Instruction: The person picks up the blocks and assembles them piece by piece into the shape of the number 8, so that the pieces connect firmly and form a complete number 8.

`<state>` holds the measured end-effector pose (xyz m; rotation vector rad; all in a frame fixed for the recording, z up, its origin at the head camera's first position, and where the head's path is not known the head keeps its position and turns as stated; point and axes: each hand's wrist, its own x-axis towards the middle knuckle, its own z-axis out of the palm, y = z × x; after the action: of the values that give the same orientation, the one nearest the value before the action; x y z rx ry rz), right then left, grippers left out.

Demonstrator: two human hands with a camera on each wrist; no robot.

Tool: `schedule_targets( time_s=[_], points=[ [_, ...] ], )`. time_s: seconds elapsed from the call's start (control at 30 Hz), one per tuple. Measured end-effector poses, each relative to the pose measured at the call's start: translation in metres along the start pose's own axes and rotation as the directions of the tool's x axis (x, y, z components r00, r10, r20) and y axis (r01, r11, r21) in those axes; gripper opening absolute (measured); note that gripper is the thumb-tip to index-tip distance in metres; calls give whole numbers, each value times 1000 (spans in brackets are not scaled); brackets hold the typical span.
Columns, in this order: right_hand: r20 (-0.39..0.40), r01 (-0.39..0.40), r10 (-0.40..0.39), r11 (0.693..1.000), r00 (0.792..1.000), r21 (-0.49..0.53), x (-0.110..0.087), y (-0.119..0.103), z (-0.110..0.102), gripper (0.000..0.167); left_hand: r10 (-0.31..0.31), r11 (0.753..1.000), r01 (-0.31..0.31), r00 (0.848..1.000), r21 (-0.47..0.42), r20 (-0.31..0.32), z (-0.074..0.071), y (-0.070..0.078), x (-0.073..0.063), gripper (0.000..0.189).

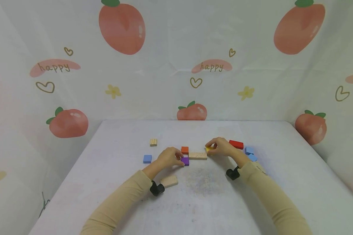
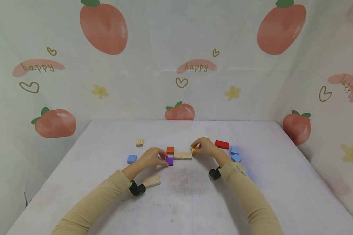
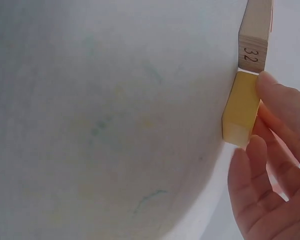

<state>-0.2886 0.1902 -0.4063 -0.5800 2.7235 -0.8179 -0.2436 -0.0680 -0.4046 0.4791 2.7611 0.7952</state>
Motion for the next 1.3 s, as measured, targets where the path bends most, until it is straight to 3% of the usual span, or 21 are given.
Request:
schedule_targets(
  time_s=[0.53, 1.3],
  points=[
    [17, -22, 21, 999, 1000, 46, 0, 3, 0, 33, -3, 1000, 3, 1000, -6, 4, 0, -1, 1, 30],
    [16, -14, 14, 1000, 1000, 21, -1, 1, -1, 32, -1, 1000, 1, 1000, -7, 7, -1, 0, -1, 30]
  ],
)
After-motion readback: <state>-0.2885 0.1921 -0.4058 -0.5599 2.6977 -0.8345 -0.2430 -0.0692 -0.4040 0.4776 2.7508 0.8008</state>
